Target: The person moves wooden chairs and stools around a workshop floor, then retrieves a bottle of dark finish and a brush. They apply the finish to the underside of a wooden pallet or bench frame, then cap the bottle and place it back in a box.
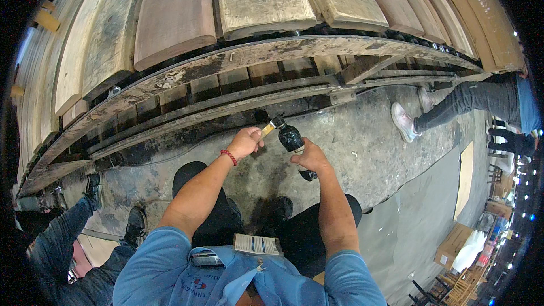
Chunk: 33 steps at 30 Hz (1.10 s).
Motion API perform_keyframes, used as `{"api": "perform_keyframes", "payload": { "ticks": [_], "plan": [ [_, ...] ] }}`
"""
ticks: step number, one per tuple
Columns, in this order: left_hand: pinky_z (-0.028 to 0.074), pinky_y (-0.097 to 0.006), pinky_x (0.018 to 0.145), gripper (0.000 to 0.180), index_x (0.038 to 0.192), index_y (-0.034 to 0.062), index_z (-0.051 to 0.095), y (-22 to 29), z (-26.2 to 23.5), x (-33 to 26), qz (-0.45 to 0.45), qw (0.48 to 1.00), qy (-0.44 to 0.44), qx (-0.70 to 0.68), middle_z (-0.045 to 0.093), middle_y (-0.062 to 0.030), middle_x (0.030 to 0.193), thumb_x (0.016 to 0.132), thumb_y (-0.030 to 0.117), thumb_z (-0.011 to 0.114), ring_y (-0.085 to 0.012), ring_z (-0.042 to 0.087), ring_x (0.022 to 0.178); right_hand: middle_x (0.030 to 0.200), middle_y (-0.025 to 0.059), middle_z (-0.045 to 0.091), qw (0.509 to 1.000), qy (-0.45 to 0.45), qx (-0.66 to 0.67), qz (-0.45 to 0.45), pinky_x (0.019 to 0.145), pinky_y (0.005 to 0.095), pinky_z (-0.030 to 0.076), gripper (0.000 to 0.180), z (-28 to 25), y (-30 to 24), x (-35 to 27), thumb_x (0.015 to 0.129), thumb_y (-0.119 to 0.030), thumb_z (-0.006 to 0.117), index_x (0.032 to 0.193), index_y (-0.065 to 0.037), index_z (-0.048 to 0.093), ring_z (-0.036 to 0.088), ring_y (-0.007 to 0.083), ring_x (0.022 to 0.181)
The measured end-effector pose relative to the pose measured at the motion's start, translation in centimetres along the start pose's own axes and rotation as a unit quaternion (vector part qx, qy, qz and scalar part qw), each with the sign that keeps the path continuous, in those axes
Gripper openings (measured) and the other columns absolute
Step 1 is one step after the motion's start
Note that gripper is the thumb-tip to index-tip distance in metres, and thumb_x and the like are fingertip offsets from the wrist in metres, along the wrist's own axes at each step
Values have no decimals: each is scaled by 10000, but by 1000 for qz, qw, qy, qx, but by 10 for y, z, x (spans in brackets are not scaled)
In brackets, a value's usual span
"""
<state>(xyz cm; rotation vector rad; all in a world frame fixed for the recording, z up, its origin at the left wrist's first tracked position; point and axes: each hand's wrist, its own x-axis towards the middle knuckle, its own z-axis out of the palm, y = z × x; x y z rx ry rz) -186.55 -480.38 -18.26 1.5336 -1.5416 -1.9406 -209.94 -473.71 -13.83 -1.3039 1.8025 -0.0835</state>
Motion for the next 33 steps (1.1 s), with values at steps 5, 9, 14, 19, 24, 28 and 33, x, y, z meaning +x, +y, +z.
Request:
{"api": "perform_keyframes", "payload": {
  "ticks": [5,9,14,19,24,28,33],
  "plan": [
    [442,-301,566,320,886,5,606,1,1,0,-1,1000,3,-12,620,-32,721,994,242,420,-108,515,558,1093,249,631,1000,-2,6,-1,904,386,474,733,0,2,2,594,-261,761,1228,18,522,613,359,1041],
    [442,-299,567,316,892,3,608,4,0,-1,-4,1000,1,-6,622,-34,720,993,240,426,-108,515,556,1074,249,635,1000,-12,5,10,902,382,473,737,-3,-1,0,584,-267,761,1219,22,524,617,359,1023],
    [438,-304,570,319,872,7,608,2,1,-1,-2,1000,5,-6,609,-37,702,988,244,428,-115,509,552,1067,247,637,1000,-18,19,12,901,377,473,730,-5,-5,-2,586,-264,758,1219,18,526,618,358,1019],
    [436,-292,560,309,949,6,617,-5,2,5,-11,1000,-8,0,626,-34,737,994,244,426,-105,511,555,1086,248,632,1000,-16,7,26,909,374,469,728,-4,-3,0,593,-260,752,1227,17,524,614,352,1036],
    [425,-315,567,324,833,16,607,-10,5,7,4,1000,11,-23,574,-46,655,977,249,432,-134,500,540,1055,211,646,1000,-18,15,18,896,356,475,676,-4,-1,1,605,-227,755,1202,7,538,626,314,996],
    [419,-328,573,352,762,25,605,-11,6,8,4,999,18,-28,539,-55,598,966,256,434,-153,498,532,1029,186,656,1000,-12,4,18,878,351,481,650,-4,-1,1,606,-213,758,1183,1,549,634,293,963],
    [442,-295,564,296,956,7,617,-9,2,9,-12,1000,-9,16,628,-38,744,987,236,431,-113,520,563,1015,175,659,1000,-13,17,13,868,350,484,631,-3,2,3,602,-209,760,1162,0,558,637,286,948]
  ]
}}
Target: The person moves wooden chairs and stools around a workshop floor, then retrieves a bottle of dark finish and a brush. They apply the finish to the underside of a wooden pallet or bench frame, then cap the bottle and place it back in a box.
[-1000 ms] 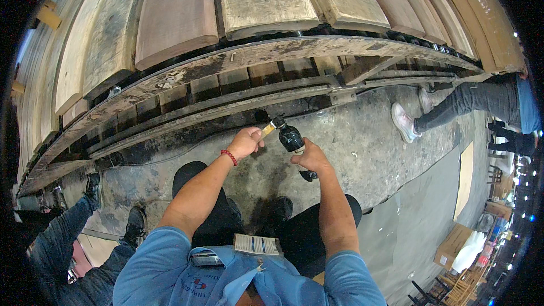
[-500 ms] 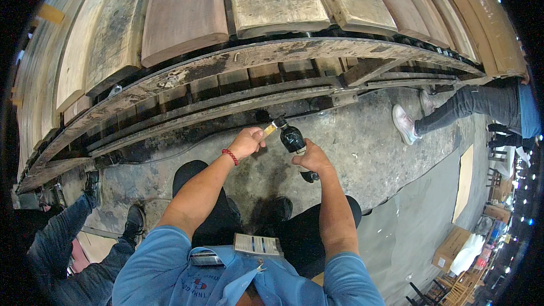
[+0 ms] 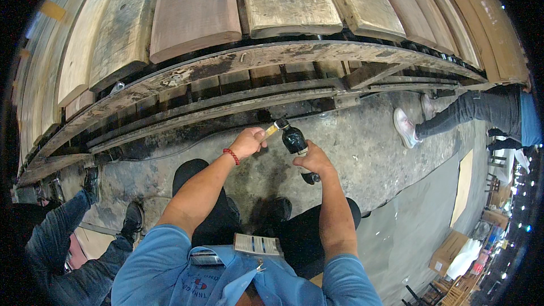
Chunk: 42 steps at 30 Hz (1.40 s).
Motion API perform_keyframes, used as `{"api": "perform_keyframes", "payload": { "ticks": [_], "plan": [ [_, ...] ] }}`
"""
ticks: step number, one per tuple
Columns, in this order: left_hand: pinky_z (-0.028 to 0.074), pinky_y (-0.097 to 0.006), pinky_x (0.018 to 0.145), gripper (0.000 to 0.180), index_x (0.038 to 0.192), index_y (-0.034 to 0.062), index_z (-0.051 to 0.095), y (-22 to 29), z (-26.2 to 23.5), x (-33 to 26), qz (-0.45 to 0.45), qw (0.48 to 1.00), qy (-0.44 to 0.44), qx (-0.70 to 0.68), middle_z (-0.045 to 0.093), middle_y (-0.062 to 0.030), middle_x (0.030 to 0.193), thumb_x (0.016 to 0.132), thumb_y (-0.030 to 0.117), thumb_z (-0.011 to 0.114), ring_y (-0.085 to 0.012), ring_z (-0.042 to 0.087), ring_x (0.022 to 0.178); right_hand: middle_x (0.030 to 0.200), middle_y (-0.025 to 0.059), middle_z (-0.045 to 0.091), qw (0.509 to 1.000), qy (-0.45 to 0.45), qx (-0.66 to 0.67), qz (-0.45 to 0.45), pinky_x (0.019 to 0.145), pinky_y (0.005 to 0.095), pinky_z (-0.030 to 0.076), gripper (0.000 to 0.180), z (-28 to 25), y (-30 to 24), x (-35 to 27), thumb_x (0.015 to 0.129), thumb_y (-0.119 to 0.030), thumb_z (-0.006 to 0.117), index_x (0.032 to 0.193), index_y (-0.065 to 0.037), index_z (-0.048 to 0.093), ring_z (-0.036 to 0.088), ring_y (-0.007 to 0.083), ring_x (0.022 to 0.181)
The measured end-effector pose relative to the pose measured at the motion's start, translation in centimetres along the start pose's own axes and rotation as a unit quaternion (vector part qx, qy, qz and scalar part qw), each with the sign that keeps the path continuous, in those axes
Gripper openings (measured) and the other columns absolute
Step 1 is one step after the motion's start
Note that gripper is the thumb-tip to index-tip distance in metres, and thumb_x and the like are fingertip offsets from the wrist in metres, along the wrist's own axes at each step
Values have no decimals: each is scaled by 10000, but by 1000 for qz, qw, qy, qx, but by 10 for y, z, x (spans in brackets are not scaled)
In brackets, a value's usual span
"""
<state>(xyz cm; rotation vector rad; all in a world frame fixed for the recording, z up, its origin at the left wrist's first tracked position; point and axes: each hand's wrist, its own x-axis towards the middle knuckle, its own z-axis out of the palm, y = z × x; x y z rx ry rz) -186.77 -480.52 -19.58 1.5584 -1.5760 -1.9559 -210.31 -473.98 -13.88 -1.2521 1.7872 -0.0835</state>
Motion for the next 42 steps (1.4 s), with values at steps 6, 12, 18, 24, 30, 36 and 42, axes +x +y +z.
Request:
{"api": "perform_keyframes", "payload": {
  "ticks": [6,12,18,24,30,36,42],
  "plan": [
    [453,-302,590,293,964,5,613,6,-2,-4,2,1000,-7,19,636,-40,767,988,219,414,-114,534,586,994,161,663,1000,-6,7,0,853,346,489,612,2,4,2,605,-199,760,1149,1,566,642,273,925],
    [437,-327,595,328,847,16,618,6,0,-5,13,1000,18,-16,574,-55,654,970,250,425,-153,527,564,996,168,661,1000,-7,13,0,858,345,488,617,-2,-3,-2,606,-196,758,1156,7,563,642,271,930],
    [457,-301,598,286,963,7,614,7,-3,-6,10,1000,-6,14,639,-45,772,986,203,407,-119,538,585,1013,176,660,1000,-10,11,16,877,348,484,635,-5,-12,-5,604,-194,755,1173,5,558,641,282,946],
    [435,-326,593,321,841,16,621,11,-1,-11,20,999,14,-26,591,-53,675,969,243,434,-151,526,569,1012,173,660,1000,-14,1,10,876,345,483,624,-4,-11,-5,605,-198,753,1165,5,566,640,282,941],
    [440,-326,590,321,836,15,610,9,-3,-10,15,1000,-2,8,605,-52,699,977,232,419,-146,530,573,1010,166,664,1000,-20,2,13,870,343,486,615,-6,-13,-7,602,-202,759,1154,0,576,641,277,940],
    [433,-331,593,331,834,22,625,8,-1,-10,12,1000,15,-6,589,-53,668,973,254,435,-157,527,571,1015,169,667,999,-26,6,19,873,346,487,621,-7,-13,-7,604,-199,764,1161,1,573,644,283,947],
    [429,-333,595,336,836,21,632,8,0,-10,9,999,21,-27,580,-50,644,973,260,440,-159,524,568,1010,171,667,1000,-20,-4,12,867,343,491,630,-5,-10,-4,602,-201,766,1164,3,569,645,277,938]
  ]
}}
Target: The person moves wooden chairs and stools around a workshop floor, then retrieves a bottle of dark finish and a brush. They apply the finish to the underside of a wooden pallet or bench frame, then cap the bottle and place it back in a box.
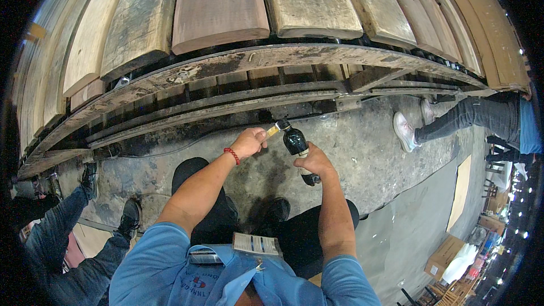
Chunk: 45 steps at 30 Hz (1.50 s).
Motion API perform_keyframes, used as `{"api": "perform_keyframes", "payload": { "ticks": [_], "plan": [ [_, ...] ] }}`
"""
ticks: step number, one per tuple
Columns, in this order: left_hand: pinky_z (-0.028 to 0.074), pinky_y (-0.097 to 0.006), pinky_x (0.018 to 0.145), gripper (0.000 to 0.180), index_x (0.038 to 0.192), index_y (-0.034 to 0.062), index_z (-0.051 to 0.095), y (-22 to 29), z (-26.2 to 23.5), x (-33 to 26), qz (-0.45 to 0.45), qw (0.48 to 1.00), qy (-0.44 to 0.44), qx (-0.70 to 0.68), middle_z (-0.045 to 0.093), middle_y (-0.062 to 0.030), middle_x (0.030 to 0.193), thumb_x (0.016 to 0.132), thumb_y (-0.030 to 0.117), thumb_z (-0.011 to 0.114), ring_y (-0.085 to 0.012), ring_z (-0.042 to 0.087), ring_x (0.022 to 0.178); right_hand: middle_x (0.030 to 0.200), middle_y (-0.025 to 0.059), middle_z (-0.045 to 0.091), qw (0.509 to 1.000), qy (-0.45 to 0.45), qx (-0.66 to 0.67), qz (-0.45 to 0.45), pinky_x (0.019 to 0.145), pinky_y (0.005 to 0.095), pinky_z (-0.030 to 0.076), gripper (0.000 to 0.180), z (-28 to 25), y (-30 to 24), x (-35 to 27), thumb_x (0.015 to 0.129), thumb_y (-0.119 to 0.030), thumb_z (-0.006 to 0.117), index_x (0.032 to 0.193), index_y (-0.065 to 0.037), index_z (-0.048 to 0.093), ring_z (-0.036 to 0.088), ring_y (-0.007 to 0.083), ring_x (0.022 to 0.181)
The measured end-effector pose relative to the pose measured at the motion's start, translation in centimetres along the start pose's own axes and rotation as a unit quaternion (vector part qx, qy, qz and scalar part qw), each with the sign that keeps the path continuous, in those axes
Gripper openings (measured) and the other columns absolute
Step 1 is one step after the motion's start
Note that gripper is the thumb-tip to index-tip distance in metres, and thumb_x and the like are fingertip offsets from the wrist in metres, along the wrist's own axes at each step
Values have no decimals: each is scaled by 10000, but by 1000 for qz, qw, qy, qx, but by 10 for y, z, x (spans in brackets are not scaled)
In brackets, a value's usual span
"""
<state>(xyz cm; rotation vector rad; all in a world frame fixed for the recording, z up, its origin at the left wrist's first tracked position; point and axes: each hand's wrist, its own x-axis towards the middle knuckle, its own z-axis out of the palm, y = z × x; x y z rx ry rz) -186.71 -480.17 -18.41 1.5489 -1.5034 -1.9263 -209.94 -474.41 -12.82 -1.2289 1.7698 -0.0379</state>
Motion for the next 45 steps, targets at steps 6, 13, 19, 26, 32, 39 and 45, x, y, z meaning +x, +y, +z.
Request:
{"api": "perform_keyframes", "payload": {
  "ticks": [6,13,19,26,32,39,45],
  "plan": [
    [443,-306,586,291,867,19,606,3,-4,0,-1,999,-27,31,611,-34,719,987,213,424,-122,522,574,1007,167,666,1000,-3,15,2,865,335,487,632,-1,-1,-1,597,-206,757,1163,6,569,643,267,932],
    [443,-330,604,311,848,11,617,5,-3,-2,10,1000,-11,20,604,-49,680,968,240,444,-150,531,573,1013,165,664,1000,0,0,12,872,332,482,628,-1,-1,-1,597,-209,749,1163,-1,572,641,268,935],
    [443,-327,598,301,862,12,619,4,-3,-2,6,1000,-11,5,609,-46,687,964,242,454,-147,535,576,1000,162,666,1000,2,-8,7,862,338,486,618,-1,0,-1,598,-208,746,1152,2,572,643,266,920],
    [446,-314,582,304,850,7,603,4,-4,-2,14,1000,-15,19,622,-41,719,975,226,433,-130,536,570,979,155,670,1000,-8,14,1,838,339,496,604,-1,-1,0,596,-202,745,1138,2,574,647,261,894],
    [443,-314,574,312,835,10,599,2,-3,-2,17,1000,-14,18,616,-39,706,976,231,430,-126,531,563,979,153,670,1000,-15,19,-3,839,335,495,618,-2,-1,-1,599,-195,744,1160,-4,572,647,255,893],
    [443,-325,585,303,868,12,620,0,-3,0,11,1000,-14,16,610,-42,692,972,234,441,-142,535,569,987,157,668,1000,-18,25,0,846,336,492,630,-1,3,1,599,-197,749,1171,-2,571,645,258,903],
    [436,-298,559,295,873,8,599,5,-2,-2,11,1000,-14,3,609,-32,711,980,222,426,-114,521,557,1015,174,662,1000,21,6,-21,858,352,491,624,6,10,5,614,-205,754,1169,-3,555,641,283,940]
  ]
}}
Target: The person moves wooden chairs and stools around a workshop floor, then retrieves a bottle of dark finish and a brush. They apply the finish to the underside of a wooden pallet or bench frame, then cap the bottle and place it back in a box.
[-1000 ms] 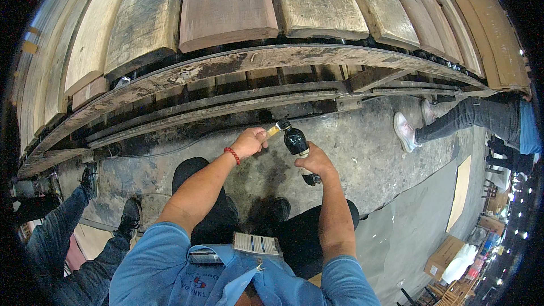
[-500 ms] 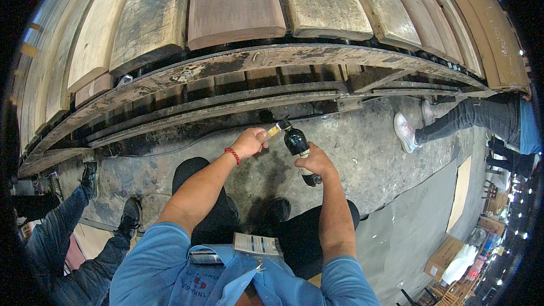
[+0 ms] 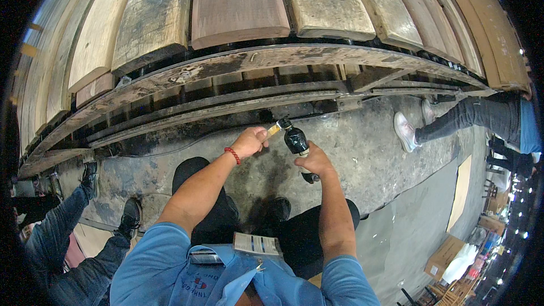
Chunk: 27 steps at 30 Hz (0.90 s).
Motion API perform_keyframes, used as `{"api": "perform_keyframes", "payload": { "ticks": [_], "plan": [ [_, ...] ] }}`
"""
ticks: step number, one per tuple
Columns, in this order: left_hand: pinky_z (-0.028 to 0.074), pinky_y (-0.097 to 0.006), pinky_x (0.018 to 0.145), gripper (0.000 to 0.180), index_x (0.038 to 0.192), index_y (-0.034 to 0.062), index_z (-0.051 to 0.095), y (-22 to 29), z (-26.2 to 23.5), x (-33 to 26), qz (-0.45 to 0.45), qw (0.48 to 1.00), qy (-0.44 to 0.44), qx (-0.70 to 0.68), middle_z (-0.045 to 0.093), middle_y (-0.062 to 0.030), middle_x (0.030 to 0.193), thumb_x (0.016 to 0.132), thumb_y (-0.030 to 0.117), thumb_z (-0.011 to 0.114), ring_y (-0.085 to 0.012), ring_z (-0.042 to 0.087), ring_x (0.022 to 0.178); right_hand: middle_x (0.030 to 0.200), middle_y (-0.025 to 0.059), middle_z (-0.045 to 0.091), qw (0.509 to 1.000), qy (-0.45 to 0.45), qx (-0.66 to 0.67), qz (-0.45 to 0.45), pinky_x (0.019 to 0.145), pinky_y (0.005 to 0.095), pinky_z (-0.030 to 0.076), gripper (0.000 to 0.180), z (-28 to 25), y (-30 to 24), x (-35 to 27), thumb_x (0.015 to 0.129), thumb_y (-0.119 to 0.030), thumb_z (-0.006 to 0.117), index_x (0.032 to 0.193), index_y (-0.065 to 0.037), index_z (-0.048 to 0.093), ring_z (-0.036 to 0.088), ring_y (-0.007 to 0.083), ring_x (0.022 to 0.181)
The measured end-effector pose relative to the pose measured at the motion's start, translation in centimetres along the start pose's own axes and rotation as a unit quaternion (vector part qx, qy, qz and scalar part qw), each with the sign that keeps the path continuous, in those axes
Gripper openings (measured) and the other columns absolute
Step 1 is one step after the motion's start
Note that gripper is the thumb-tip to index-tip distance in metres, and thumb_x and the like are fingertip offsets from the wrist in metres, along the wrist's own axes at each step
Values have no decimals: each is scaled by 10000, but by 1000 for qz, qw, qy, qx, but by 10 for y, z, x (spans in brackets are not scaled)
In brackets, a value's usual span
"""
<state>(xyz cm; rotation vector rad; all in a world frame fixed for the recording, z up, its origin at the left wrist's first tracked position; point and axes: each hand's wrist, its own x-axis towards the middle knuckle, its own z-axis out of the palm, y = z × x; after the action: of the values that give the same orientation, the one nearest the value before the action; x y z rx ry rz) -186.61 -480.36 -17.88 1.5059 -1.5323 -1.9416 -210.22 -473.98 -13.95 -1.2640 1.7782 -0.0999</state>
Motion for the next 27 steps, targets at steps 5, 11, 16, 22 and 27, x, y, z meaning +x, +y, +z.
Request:
{"api": "perform_keyframes", "payload": {
  "ticks": [5,11,16,22,27],
  "plan": [
    [437,-297,571,307,897,9,601,6,1,-2,4,999,0,-45,607,-38,714,991,238,420,-117,513,563,1050,192,652,999,49,-20,-7,885,376,481,644,9,4,2,635,-213,769,1195,-10,523,631,321,986],
    [432,-273,577,296,939,-1,579,4,1,-1,19,998,-16,-56,604,-37,770,1007,217,390,-96,483,579,1049,218,650,992,113,19,-46,883,384,482,637,10,5,-1,650,-249,764,1186,-17,509,622,364,1005],
    [432,-273,590,290,958,12,576,-1,0,-1,7,999,-31,-21,603,-32,783,1012,221,383,-94,484,604,1025,157,670,962,196,164,-100,851,351,495,577,-6,-11,-20,660,-165,786,1152,-26,519,654,271,943],
    [440,-292,575,285,916,15,583,12,1,-12,-28,998,-55,-15,610,-39,795,1004,223,409,-102,505,585,933,49,664,900,301,283,-140,784,321,512,367,-47,-30,-91,676,-103,778,998,-41,613,629,160,841],
    [431,-240,541,239,1005,49,574,70,21,-50,-80,988,-91,-99,597,-7,830,1007,235,424,-74,502,604,949,32,648,842,348,390,-137,814,322,505,371,-75,-46,-175,686,-66,758,1031,-39,623,620,154,863]
  ]
}}
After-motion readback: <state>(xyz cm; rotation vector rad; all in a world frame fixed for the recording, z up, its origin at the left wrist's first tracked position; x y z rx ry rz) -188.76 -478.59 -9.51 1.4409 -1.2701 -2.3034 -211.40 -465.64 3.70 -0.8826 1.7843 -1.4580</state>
